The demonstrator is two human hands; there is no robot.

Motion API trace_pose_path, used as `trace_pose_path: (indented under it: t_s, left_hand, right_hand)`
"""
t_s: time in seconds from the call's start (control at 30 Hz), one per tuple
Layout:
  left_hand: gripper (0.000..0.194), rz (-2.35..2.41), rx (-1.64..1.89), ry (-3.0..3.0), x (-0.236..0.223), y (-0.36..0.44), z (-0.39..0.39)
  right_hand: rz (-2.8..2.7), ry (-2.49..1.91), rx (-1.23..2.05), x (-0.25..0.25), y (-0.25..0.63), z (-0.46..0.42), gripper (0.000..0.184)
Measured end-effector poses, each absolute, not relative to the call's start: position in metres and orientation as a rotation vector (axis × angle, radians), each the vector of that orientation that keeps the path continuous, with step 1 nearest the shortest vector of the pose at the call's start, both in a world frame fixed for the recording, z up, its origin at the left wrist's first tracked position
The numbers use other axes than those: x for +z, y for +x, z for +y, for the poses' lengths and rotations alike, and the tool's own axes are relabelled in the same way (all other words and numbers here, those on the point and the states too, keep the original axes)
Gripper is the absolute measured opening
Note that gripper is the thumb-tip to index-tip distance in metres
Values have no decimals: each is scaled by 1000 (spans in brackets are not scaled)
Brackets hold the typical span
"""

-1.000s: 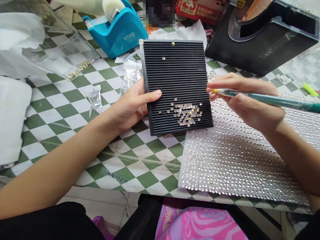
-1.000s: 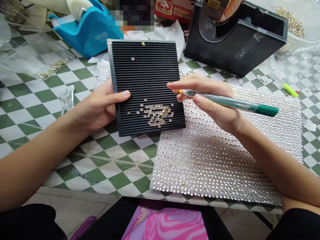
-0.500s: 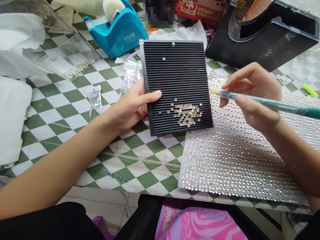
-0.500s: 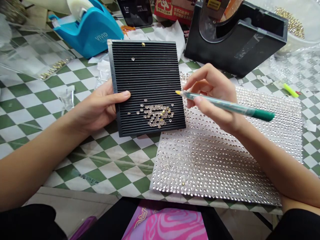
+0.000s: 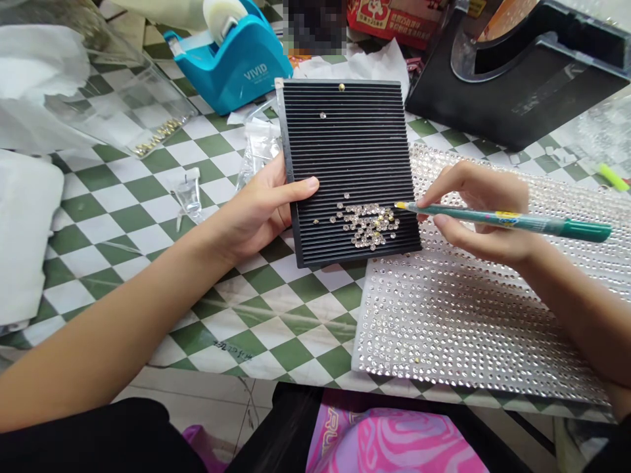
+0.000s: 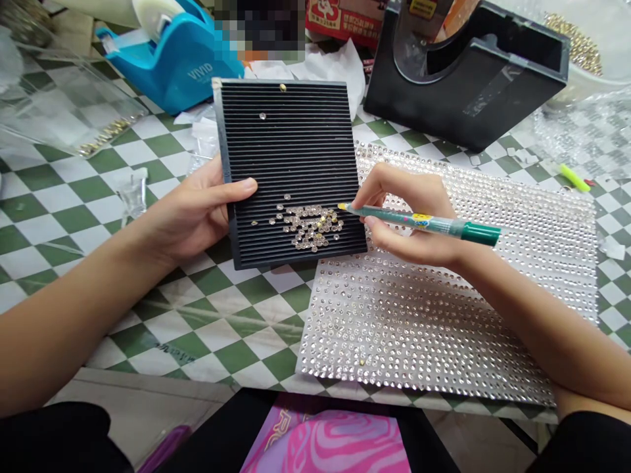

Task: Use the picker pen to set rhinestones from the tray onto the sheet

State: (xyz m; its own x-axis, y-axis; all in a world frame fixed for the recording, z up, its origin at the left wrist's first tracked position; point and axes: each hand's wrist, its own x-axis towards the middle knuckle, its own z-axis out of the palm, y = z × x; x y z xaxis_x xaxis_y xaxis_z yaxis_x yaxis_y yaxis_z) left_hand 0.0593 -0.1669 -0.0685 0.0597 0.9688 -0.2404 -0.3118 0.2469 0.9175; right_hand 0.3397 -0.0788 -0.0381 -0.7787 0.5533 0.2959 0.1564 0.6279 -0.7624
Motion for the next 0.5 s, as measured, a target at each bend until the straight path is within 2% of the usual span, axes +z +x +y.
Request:
trace_pose_path:
  t_s: [0.5]
  left_hand:
    - [62, 1017, 1161, 774, -67, 60, -167]
  right_hand:
    - [-2291, -440, 1026, -38, 340, -75, 25]
